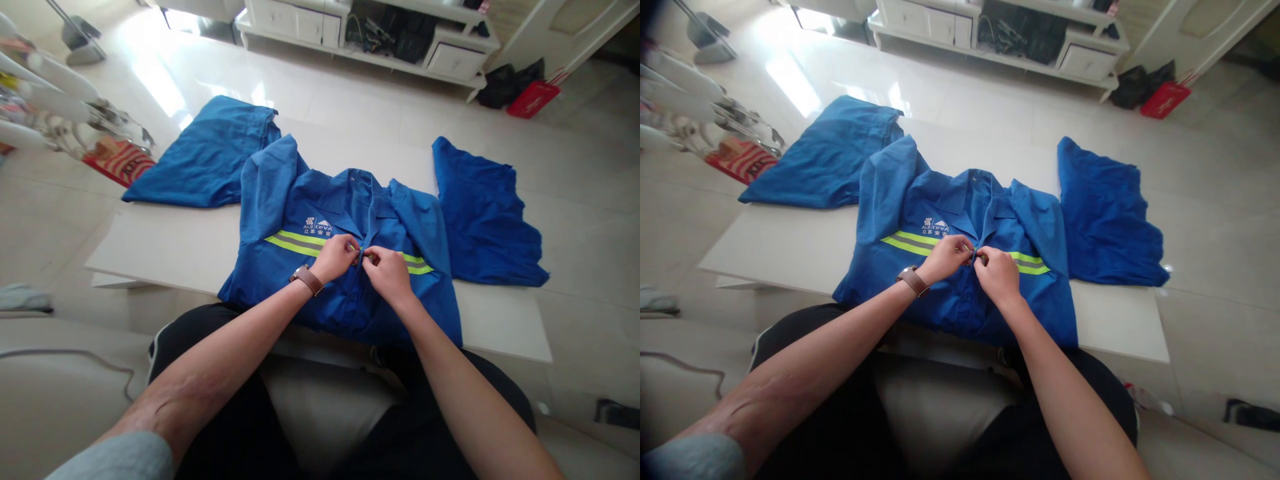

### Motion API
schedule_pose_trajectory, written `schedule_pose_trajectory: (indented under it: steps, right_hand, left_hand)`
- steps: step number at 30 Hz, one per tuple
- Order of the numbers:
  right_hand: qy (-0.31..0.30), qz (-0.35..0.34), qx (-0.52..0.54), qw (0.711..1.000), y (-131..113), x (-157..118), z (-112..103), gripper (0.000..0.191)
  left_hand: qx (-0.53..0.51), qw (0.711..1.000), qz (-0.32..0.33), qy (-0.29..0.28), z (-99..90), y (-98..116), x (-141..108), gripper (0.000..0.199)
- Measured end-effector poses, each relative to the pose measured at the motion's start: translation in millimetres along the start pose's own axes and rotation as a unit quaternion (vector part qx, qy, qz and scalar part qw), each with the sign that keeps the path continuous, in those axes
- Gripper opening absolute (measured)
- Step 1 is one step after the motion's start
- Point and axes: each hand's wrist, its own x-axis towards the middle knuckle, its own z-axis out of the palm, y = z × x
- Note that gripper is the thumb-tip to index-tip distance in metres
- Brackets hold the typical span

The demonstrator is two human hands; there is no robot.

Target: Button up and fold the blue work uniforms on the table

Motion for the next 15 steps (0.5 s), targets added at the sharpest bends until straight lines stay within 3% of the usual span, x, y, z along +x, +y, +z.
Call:
schedule_pose_trajectory:
  steps: [8, 15]
  right_hand:
    - [-0.01, -0.003, -0.038, 0.999, 2, -1, -2, 0.025]
    - [-0.016, -0.037, -0.054, 0.998, -2, 3, 1, 0.024]
  left_hand:
    - [-0.009, 1.0, 0.008, -0.011, 3.7, -4, 2, 0.014]
    - [-0.157, 0.985, -0.07, -0.002, 9.6, -13, 6, 0.01]
